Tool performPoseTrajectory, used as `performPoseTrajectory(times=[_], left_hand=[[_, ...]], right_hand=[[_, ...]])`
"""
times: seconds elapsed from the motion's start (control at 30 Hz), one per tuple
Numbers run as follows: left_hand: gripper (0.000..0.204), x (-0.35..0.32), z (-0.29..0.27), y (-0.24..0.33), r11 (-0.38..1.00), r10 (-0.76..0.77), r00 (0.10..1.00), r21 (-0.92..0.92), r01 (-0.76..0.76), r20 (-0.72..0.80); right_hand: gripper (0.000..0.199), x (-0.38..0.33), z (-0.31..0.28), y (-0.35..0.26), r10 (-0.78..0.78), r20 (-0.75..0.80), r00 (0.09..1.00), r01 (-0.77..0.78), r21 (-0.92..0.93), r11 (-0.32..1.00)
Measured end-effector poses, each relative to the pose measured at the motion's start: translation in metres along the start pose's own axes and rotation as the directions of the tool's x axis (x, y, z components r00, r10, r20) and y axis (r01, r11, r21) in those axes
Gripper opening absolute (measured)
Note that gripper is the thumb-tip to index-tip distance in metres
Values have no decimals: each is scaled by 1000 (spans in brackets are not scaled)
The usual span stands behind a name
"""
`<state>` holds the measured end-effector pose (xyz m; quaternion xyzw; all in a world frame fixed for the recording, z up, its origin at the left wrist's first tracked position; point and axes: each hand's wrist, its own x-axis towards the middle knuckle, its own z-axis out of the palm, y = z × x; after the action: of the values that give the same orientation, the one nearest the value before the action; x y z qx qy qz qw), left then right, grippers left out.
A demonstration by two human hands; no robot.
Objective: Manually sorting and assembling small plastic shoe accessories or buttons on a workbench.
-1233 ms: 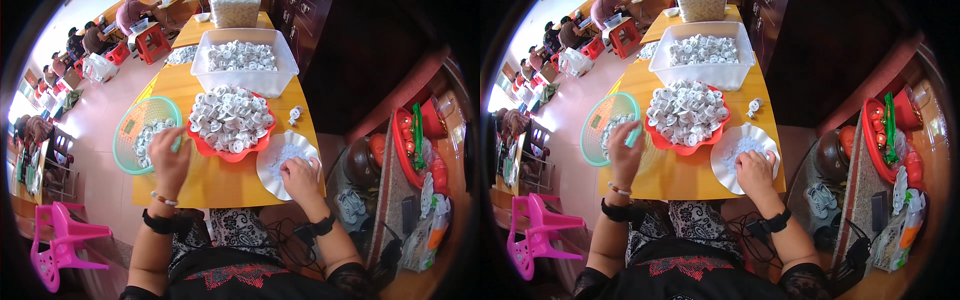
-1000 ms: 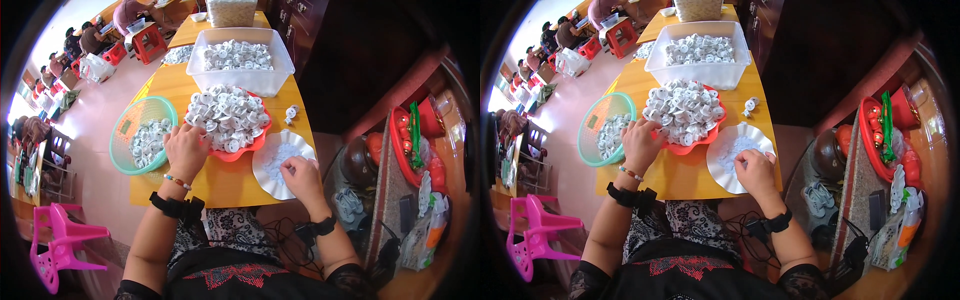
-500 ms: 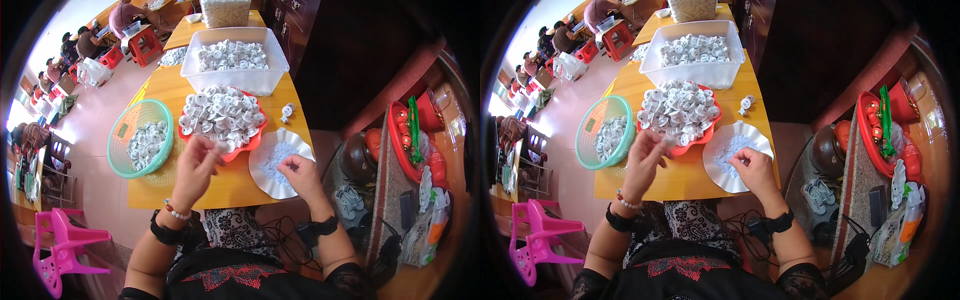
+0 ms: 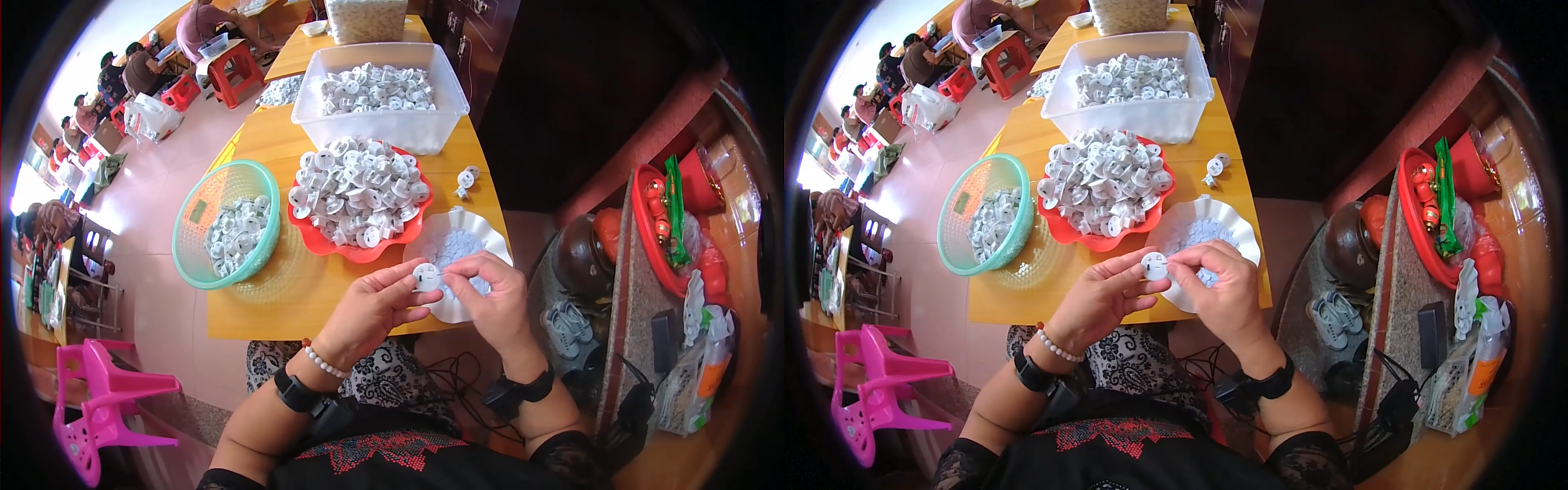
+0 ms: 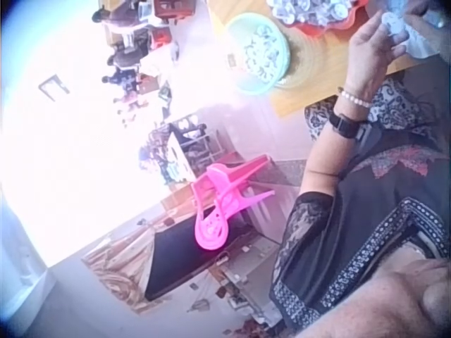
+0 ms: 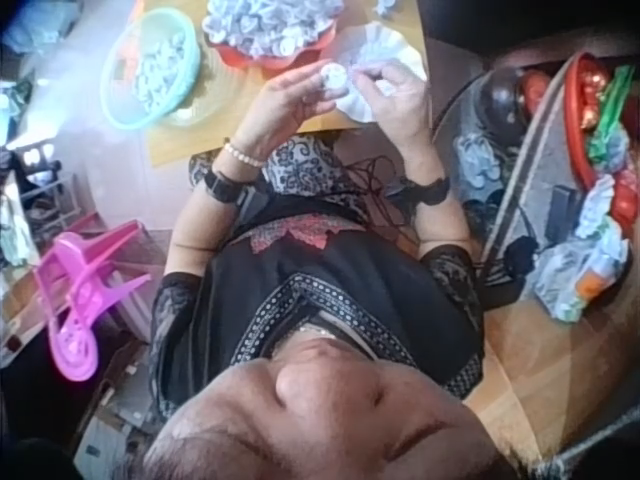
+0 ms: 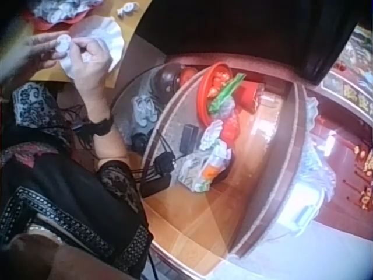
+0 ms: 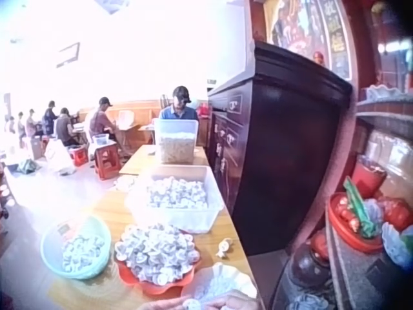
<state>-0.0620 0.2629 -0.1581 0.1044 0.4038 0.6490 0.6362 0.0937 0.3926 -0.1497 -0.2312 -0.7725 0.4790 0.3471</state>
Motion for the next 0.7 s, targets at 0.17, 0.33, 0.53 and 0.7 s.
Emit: performPoseTrajectory(times=[0.17,0.33,0.53,0.7], left_hand=[[35,-3,4,-1,1000,2,1000,10,-2,-17],[33,-6,4,-4,999,20,1000,32,-20,-17],[37,-7,7,-1,999,40,999,31,-39,-28],[37,-5,2,-6,994,69,997,85,-65,-39]], right_hand=[[4,-1,6,-9,-209,10,978,205,-255,945],[4,-3,7,-9,-218,30,975,217,-305,927],[4,-3,6,-10,-269,91,959,281,-424,861],[9,-3,3,-8,-274,172,946,323,-470,821]])
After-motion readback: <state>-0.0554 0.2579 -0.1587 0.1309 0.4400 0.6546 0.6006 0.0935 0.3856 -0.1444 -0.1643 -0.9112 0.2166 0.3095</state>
